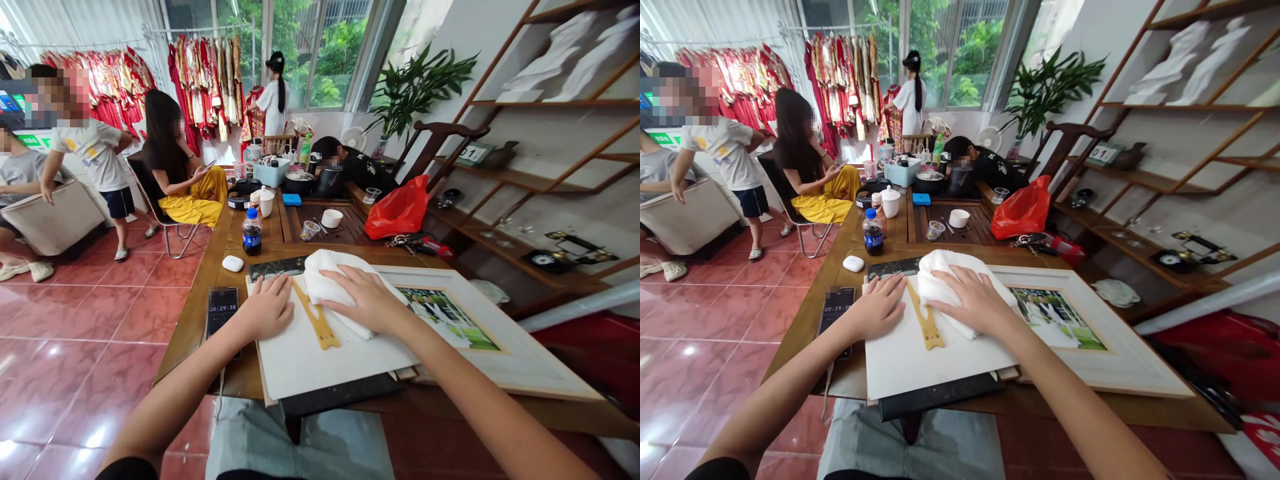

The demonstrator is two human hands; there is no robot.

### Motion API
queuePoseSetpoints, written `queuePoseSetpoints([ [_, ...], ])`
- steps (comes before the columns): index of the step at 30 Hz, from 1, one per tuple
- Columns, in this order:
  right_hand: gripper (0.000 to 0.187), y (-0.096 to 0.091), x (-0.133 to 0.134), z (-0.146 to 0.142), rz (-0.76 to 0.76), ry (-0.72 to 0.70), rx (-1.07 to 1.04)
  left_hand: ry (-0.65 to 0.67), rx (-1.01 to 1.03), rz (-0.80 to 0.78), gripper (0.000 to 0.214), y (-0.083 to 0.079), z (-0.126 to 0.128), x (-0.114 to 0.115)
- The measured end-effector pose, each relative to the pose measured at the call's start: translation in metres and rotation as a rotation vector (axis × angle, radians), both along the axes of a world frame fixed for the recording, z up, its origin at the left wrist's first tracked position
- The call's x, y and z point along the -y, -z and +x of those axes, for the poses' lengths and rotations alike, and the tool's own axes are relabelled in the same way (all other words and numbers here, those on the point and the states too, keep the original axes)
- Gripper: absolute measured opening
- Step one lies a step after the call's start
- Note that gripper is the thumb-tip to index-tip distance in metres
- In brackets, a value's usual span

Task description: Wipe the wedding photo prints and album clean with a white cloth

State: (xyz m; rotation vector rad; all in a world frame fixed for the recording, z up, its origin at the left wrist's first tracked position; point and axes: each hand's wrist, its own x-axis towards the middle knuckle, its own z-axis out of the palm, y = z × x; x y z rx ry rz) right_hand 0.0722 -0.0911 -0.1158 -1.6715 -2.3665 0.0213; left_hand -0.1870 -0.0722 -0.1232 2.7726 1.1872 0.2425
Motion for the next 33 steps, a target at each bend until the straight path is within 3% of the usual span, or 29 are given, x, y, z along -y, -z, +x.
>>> queuePoseSetpoints([
  [4,0.067,-0.002,-0.008,-0.004,0.017,-0.007,-0.009,0.001,0.005,0.003,0.057,0.0,0.0,0.0],
  [8,0.065,0.002,0.004,0.0,0.032,-0.004,-0.016,0.007,0.004,0.017,0.057,0.0,0.0,0.0],
  [22,0.059,0.032,0.117,0.031,0.236,-0.076,0.025,0.01,0.008,0.009,0.054,-0.002,0.001,0.001],
  [33,0.068,0.023,0.125,-0.002,0.31,-0.23,0.005,-0.006,-0.029,0.002,0.055,-0.002,0.002,0.002],
])
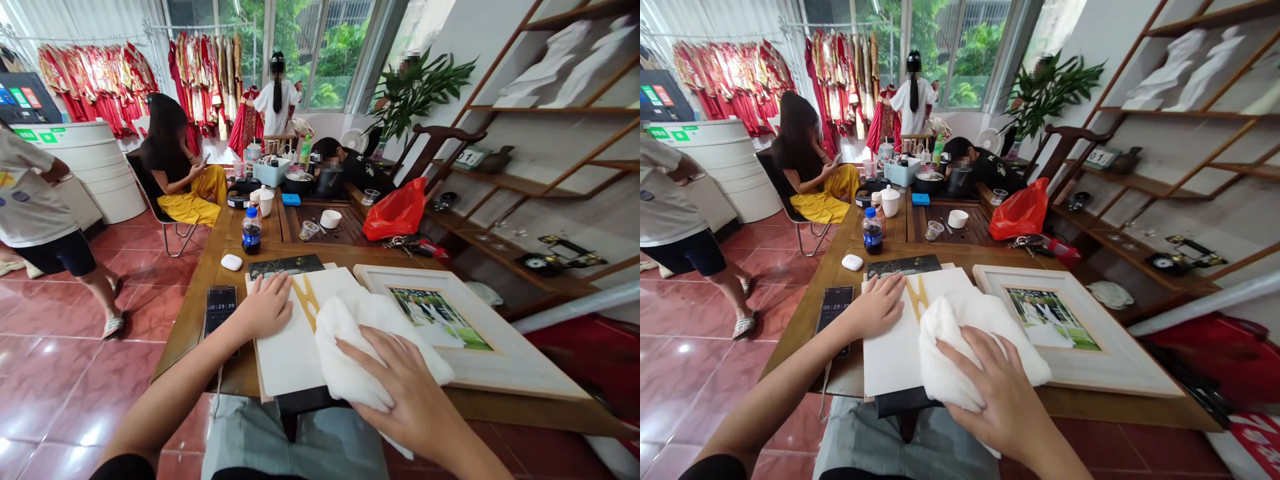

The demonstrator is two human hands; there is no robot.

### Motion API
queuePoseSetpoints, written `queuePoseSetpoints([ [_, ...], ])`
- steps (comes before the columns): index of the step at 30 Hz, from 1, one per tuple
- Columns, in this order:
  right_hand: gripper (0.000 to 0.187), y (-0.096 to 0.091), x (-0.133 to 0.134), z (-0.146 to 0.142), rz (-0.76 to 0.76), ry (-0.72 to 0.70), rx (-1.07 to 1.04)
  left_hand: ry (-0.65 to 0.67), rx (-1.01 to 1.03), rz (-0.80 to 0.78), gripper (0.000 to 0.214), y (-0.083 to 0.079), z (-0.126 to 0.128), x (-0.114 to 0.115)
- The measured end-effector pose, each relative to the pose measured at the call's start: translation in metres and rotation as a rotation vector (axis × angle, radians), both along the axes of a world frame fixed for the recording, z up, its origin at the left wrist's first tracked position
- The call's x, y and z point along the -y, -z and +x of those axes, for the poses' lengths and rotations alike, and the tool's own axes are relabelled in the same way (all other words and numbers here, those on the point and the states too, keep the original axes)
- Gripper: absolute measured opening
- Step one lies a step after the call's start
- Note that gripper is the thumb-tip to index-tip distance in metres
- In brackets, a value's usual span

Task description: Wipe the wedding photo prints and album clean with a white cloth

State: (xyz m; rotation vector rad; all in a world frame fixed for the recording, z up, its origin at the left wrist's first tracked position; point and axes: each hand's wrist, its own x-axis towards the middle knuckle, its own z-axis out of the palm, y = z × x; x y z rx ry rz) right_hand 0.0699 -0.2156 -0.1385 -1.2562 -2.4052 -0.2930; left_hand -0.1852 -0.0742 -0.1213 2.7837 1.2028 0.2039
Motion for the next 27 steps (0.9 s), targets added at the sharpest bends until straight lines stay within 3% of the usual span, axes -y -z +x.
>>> queuePoseSetpoints([
  [4,0.073,-0.003,-0.002,-0.016,-0.021,-0.065,0.002,-0.003,0.002,0.007,0.055,0.0,0.0,0.0],
  [9,0.07,-0.006,-0.017,-0.022,-0.118,0.0,-0.002,0.007,0.005,0.008,0.055,-0.001,0.0,0.0],
  [18,0.062,-0.027,-0.08,-0.032,-0.366,0.103,0.025,0.029,0.017,0.011,0.052,0.0,-0.001,-0.001],
  [27,0.064,-0.031,-0.131,-0.038,-0.361,0.16,0.006,0.031,0.082,0.044,0.042,0.003,-0.002,-0.001],
])
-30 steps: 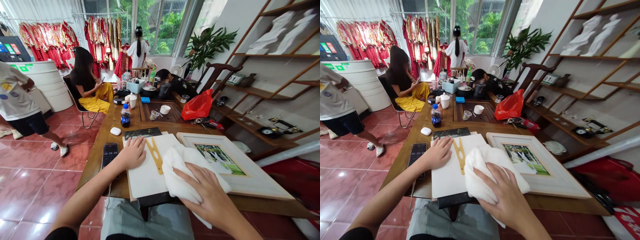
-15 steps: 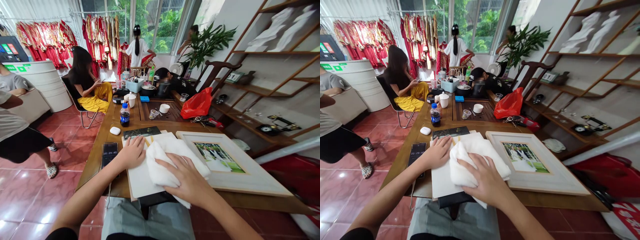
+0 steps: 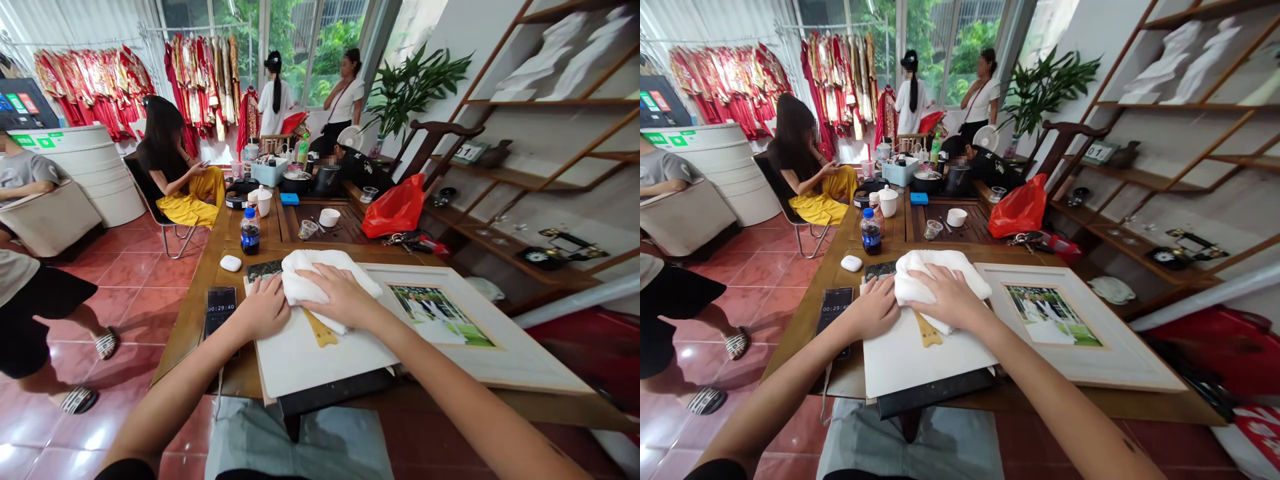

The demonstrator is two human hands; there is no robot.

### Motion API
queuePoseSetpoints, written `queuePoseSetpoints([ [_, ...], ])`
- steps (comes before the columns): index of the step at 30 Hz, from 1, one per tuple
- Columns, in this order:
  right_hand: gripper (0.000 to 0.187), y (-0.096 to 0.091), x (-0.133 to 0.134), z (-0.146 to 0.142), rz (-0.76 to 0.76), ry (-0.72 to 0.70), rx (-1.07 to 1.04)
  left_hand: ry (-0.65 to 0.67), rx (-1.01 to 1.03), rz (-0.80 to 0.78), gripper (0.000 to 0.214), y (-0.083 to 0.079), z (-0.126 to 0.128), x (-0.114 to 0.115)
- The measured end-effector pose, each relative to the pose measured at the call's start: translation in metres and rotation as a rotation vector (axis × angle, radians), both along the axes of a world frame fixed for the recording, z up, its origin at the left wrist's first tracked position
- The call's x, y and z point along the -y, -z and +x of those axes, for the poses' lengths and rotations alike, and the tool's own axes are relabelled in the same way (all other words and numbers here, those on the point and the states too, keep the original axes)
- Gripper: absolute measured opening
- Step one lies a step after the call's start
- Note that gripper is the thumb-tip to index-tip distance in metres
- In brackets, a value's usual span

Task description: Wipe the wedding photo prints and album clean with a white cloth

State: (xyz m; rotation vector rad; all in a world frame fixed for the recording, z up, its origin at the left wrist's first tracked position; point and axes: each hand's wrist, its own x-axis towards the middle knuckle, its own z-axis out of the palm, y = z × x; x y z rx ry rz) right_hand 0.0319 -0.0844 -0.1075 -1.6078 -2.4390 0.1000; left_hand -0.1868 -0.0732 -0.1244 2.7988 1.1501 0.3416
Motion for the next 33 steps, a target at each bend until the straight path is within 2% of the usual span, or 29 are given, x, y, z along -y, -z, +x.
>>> queuePoseSetpoints([
  [3,0.063,0.003,-0.001,0.0,0.019,0.006,0.0,0.002,-0.008,0.0,0.042,-0.001,0.0,0.0],
  [7,0.063,0.007,0.013,0.005,0.038,-0.008,0.001,0.012,-0.004,0.009,0.046,-0.001,0.0,0.0],
  [13,0.058,0.014,0.06,0.017,0.14,-0.08,-0.004,-0.01,-0.062,-0.001,0.054,0.0,0.001,-0.001],
  [18,0.064,0.023,0.1,0.026,0.238,-0.105,-0.046,-0.014,-0.068,-0.006,0.055,0.001,0.001,-0.001],
  [23,0.069,0.024,0.117,0.021,0.283,-0.12,-0.048,-0.022,-0.065,-0.011,0.056,0.002,0.002,0.0],
  [28,0.072,0.02,0.12,-0.002,0.237,-0.162,-0.064,-0.019,-0.068,-0.007,0.055,0.001,0.001,-0.001],
  [33,0.079,0.011,0.124,-0.03,0.055,-0.268,-0.075,0.024,-0.179,0.011,0.068,0.001,-0.001,-0.004],
])
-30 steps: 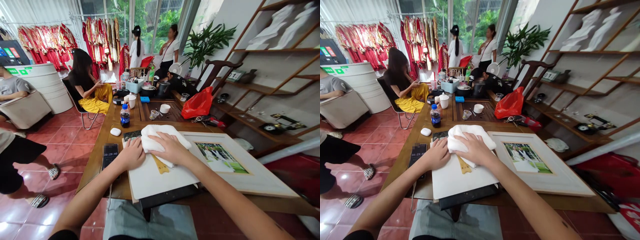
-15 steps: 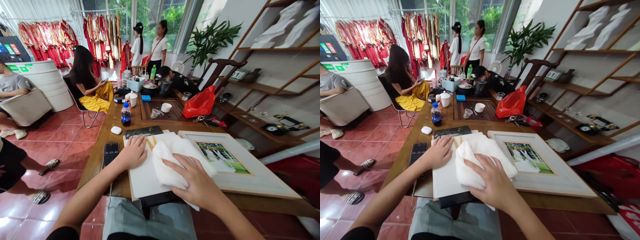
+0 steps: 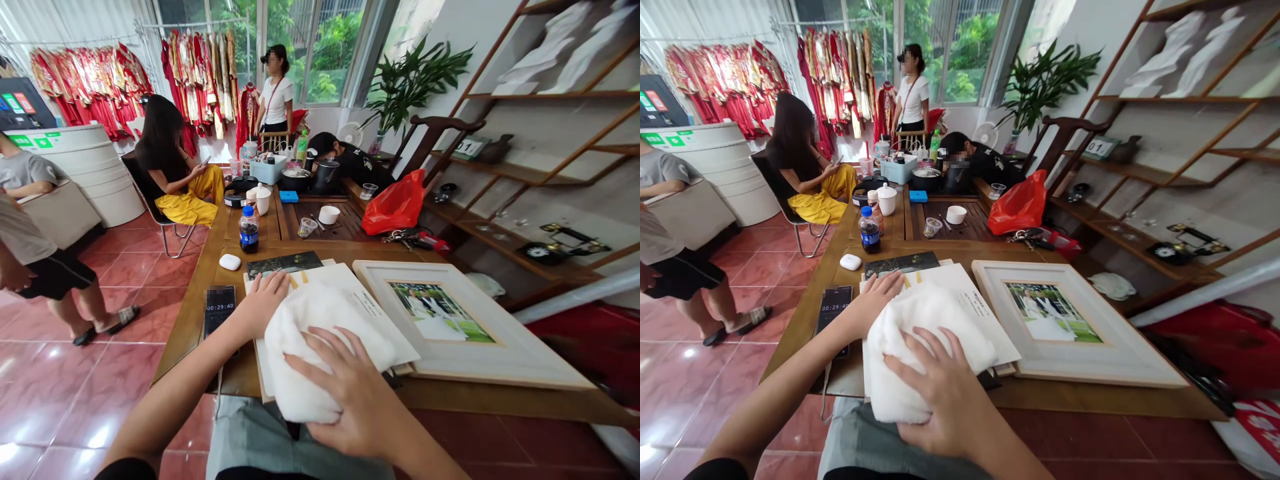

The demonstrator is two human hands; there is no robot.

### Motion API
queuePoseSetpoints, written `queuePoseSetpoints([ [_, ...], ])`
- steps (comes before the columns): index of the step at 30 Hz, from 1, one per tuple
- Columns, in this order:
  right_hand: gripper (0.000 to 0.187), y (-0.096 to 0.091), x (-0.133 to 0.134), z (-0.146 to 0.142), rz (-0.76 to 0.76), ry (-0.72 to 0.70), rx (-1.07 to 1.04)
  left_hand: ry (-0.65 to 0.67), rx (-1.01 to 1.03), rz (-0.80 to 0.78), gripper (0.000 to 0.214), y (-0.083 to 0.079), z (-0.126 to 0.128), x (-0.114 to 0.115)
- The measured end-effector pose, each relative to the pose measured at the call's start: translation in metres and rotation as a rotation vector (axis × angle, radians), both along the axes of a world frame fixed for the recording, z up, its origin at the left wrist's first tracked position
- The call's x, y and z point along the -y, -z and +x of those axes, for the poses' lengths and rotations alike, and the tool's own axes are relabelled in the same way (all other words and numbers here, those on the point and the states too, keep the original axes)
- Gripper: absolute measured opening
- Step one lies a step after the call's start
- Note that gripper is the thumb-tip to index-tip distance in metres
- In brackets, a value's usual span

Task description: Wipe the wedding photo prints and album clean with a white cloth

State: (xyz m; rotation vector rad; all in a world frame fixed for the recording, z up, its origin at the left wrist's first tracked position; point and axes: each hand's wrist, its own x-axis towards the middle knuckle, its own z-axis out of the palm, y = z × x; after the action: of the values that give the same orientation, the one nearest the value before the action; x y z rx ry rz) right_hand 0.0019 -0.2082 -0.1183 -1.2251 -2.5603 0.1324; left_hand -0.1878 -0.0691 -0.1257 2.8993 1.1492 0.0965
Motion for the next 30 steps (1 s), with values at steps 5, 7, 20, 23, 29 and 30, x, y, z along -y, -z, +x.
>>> queuePoseSetpoints([
  [5,0.088,-0.008,0.002,-0.019,-0.136,-0.101,0.037,-0.03,0.019,0.056,0.059,0.012,-0.001,-0.007],
  [7,0.088,-0.009,0.002,-0.021,-0.157,-0.097,0.04,-0.035,0.028,0.051,0.058,0.014,-0.001,-0.008],
  [20,0.07,0.012,0.004,0.041,0.13,0.13,0.003,-0.028,0.138,-0.033,0.055,-0.002,0.001,0.002],
  [23,0.07,0.015,0.006,0.058,0.165,0.171,0.008,-0.031,0.136,-0.047,0.056,-0.003,0.002,0.003],
  [29,0.059,0.024,0.007,0.084,0.213,0.294,0.019,-0.032,0.142,-0.042,0.056,-0.002,0.002,0.003],
  [30,0.058,0.024,0.005,0.086,0.21,0.313,0.027,-0.032,0.143,-0.039,0.056,-0.002,0.002,0.002],
])
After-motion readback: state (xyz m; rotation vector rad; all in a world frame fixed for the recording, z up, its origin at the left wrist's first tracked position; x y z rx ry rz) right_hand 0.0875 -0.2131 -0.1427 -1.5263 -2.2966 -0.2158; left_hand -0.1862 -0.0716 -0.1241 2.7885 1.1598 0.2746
